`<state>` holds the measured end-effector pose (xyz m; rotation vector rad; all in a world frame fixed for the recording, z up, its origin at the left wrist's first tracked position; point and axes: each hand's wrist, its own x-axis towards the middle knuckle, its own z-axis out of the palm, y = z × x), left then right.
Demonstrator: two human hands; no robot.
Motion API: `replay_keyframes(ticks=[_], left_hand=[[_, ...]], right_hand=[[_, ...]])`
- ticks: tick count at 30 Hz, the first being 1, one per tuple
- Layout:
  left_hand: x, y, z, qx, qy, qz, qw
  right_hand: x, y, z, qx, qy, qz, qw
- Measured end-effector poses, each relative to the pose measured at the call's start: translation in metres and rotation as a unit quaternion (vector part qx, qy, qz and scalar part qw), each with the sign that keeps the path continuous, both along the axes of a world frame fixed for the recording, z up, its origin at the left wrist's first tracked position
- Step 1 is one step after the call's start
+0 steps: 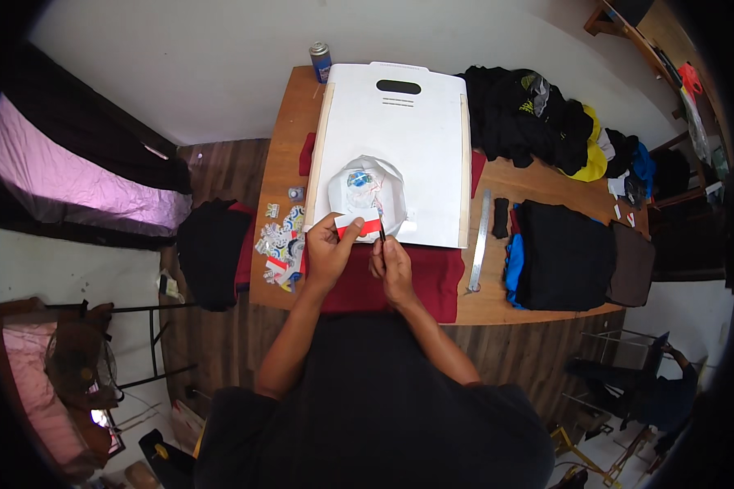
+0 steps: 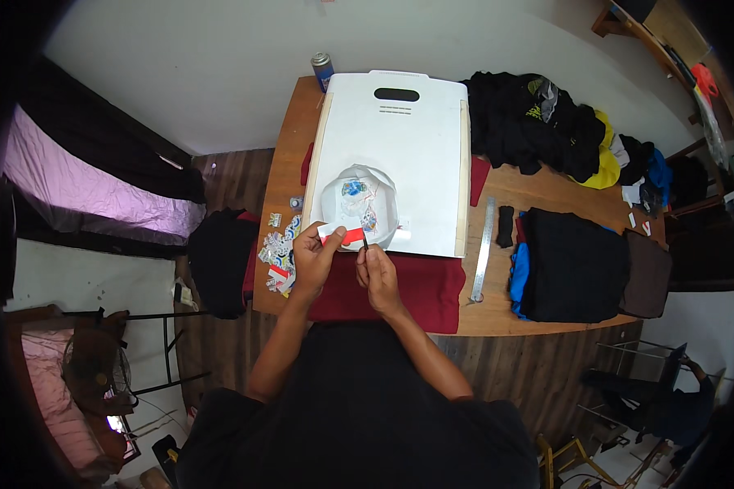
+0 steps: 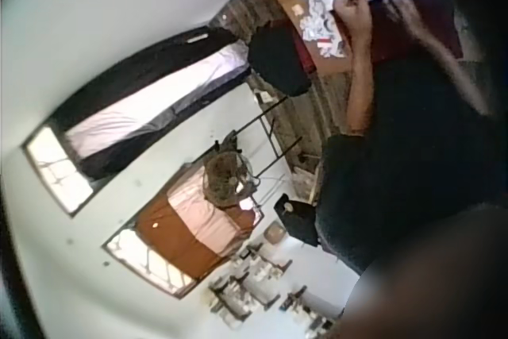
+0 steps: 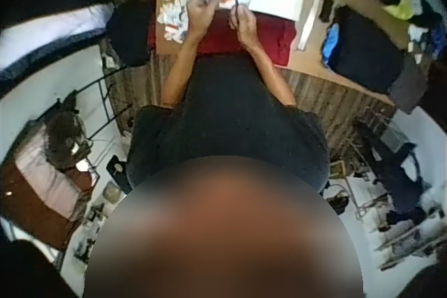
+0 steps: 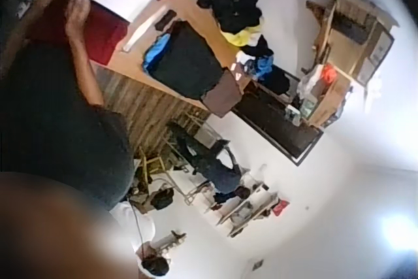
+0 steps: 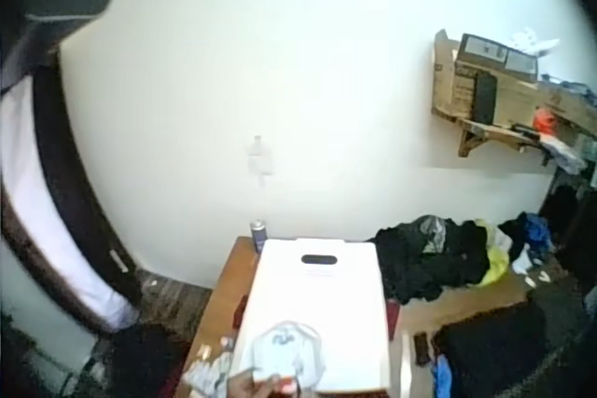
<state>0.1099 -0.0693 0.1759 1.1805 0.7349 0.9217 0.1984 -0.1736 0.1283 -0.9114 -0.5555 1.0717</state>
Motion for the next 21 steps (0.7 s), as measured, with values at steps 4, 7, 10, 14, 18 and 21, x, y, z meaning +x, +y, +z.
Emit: replay_keyframes(ticks=[4, 7, 10, 14, 18, 21], left_hand=[[-0.0001, -0.0004, 0.0027, 0.0, -0.002, 0.0, 1.0], [-0.0005, -0.0004, 0.0021, -0.002, 0.006, 0.002, 1.0], [0.0003, -0.0007, 0.0039, 0.0, 0.004, 0.001, 1.0], [0.0003, -0.0005, 0.0025, -0.003, 0.004, -0.001, 1.0], [0.0005, 0.0002, -0.0005, -0.002, 0.001, -0.002, 1.0], [-0.0001, 0.0, 0.0021, -0.001, 0.008, -0.006, 1.0]], right_hand=[[-0.0003, 0.0003, -0.0014, -0.003, 0.0, 0.002, 1.0], [0.0003, 0.0008, -0.0027, -0.002, -0.001, 0.004, 1.0], [0.0005, 0.0004, -0.003, -0.002, 0.001, 0.002, 1.0], [-0.0001, 0.001, -0.0068, 0.007, -0.005, -0.003, 1.0], [-0.0011, 0.0007, -0.0083, 0.004, 0.002, -0.008, 1.0], [-0.0004, 0.0005, -0.0071, -0.005, 0.002, -0.012, 1.0]])
